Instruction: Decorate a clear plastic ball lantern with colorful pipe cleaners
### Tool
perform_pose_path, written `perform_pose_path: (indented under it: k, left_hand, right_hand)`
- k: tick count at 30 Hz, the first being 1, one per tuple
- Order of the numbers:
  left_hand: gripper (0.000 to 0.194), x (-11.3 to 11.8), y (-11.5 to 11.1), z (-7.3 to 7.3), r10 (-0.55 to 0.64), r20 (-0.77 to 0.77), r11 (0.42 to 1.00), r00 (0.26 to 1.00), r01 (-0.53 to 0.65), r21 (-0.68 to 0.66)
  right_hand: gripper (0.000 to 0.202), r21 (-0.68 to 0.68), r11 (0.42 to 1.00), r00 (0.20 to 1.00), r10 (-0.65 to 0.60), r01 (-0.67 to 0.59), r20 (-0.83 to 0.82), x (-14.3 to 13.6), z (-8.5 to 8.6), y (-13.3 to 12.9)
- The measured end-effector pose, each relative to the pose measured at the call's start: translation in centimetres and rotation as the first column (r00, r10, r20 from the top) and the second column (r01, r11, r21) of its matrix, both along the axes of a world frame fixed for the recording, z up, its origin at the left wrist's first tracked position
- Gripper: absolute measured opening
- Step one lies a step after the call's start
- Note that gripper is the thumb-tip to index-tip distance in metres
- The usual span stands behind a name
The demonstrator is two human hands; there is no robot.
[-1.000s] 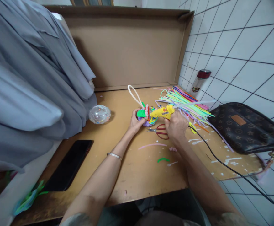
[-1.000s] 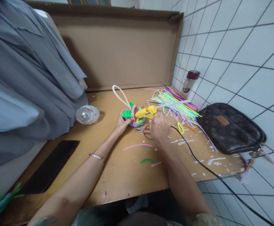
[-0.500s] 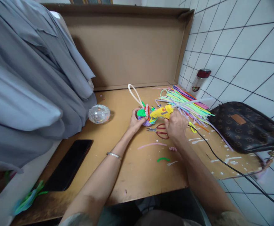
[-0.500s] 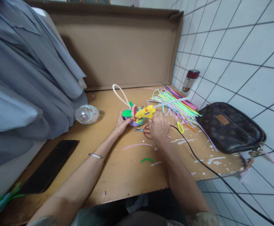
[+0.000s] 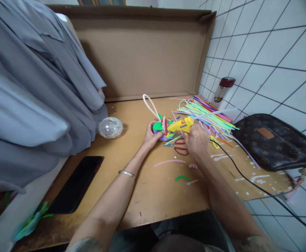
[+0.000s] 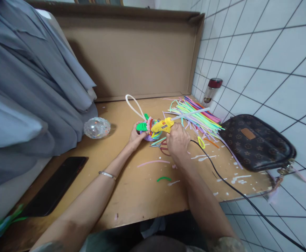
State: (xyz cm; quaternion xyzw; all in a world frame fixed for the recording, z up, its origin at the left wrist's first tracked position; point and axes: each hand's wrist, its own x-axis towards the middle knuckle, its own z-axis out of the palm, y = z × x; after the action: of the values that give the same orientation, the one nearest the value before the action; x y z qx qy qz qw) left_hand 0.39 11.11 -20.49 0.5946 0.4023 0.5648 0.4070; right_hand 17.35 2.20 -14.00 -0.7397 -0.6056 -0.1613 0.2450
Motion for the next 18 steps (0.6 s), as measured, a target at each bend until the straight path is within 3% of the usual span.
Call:
perform_pose_path:
  k: [10,18]
  left_hand:
    - [0.054,0.0,0.0,0.0,0.010,0.028,0.999,1.000,-0.009,-0.032]
    - [0.055,0.1,0.2,-0.2,-0.009,0.076,0.999,0.997,0.013,-0.052]
  right_hand:
    - [0.018,0.014,1.000,0.998,0.001,0.000,-0.070,0.5,-0.4,0.3]
    - [0.039,-0.054,0.992,0.943,-0.129,0.118,-0.306,2.7,-1.5,2.1]
